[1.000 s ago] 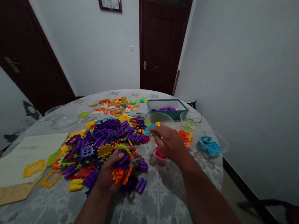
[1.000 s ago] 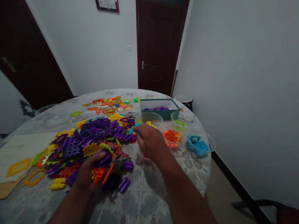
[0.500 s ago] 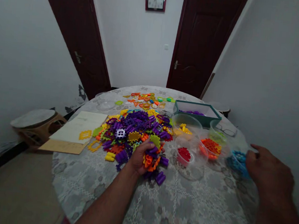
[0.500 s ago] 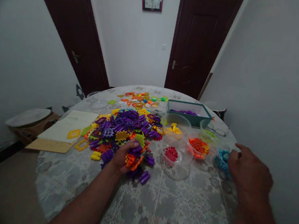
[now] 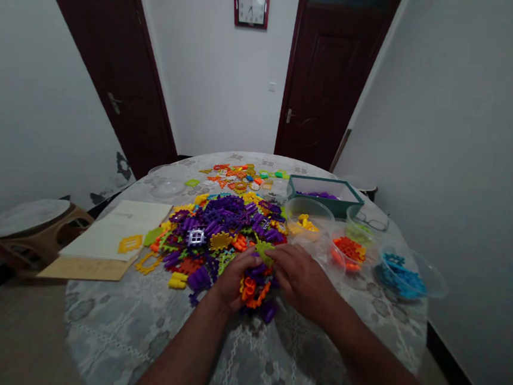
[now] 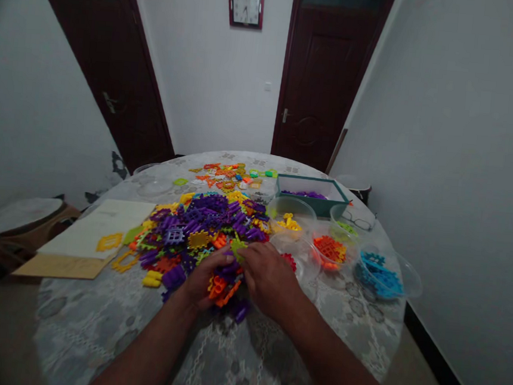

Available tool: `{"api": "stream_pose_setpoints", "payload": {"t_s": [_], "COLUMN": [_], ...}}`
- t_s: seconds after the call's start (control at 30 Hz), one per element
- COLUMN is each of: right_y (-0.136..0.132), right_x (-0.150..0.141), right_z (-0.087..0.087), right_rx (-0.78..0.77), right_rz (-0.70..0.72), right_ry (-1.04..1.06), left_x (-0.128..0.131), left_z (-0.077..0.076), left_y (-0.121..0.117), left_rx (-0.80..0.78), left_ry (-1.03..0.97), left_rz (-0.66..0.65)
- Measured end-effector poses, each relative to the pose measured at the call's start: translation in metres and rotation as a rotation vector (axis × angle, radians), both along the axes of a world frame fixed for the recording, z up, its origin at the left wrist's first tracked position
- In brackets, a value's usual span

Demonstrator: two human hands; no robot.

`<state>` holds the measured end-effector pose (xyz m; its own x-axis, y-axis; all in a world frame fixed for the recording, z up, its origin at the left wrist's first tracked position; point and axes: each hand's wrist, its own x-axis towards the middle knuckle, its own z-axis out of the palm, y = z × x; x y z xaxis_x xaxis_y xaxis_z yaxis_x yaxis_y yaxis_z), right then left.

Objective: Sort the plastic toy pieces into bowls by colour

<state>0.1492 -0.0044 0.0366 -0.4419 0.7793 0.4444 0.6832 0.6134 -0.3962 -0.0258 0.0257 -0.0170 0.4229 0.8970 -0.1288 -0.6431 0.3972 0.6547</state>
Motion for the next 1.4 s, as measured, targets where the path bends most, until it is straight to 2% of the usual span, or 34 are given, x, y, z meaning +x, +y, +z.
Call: {"api": "stream_pose_setpoints", "payload": {"t_s": [0.13, 0.27, 0.33, 0.43, 0.57, 0.67, 0.73, 0.83, 1.0, 1.07, 1.2, 1.4], "right_y": [0.005, 0.015, 0.024, 0.043, 0.068, 0.077, 0.074, 0.053, -0.005, -0.021, -0.029, -0.024], "right_x": [-0.004, 0.019, 0.045, 0.102, 0.182, 0.211, 0.205, 0.160, 0.050, 0.018, -0.010, -0.005], "right_z": [-0.001, 0.000, 0.001, 0.003, 0.003, 0.002, 0.002, 0.001, -0.008, -0.014, -0.027, -0.034], "right_rx": [-0.002, 0.086, 0.152, 0.289, 0.357, 0.364, 0.398, 0.401, 0.087, 0.002, -0.036, -0.032], "right_rz": [-0.025, -0.137, -0.248, -0.464, -0.846, -0.942, -0.894, -0.646, -0.058, 0.088, 0.149, 0.152], "right_ry": [0.031, 0.111, 0.082, -0.050, -0.262, -0.252, -0.209, -0.091, -0.002, -0.027, -0.096, -0.001], "left_x": [0.000, -0.004, -0.007, -0.010, -0.010, -0.008, -0.007, -0.006, -0.004, -0.003, -0.001, -0.001], "left_z": [0.000, 0.003, 0.005, 0.008, 0.007, 0.005, 0.004, 0.003, -0.001, -0.002, -0.002, -0.002], "left_y": [0.000, 0.002, 0.004, 0.005, 0.006, 0.006, 0.006, 0.006, 0.007, 0.007, 0.007, 0.008], "left_rx": [-0.020, -0.068, -0.075, -0.085, -0.102, -0.128, -0.137, -0.149, -0.161, -0.164, -0.178, -0.199], "left_ry": [0.005, 0.032, 0.038, 0.031, -0.019, -0.045, -0.054, -0.066, -0.101, -0.112, -0.103, -0.107], "left_rz": [0.001, -0.026, -0.044, -0.005, 0.018, 0.021, 0.032, 0.043, 0.086, 0.103, 0.148, 0.170]}}
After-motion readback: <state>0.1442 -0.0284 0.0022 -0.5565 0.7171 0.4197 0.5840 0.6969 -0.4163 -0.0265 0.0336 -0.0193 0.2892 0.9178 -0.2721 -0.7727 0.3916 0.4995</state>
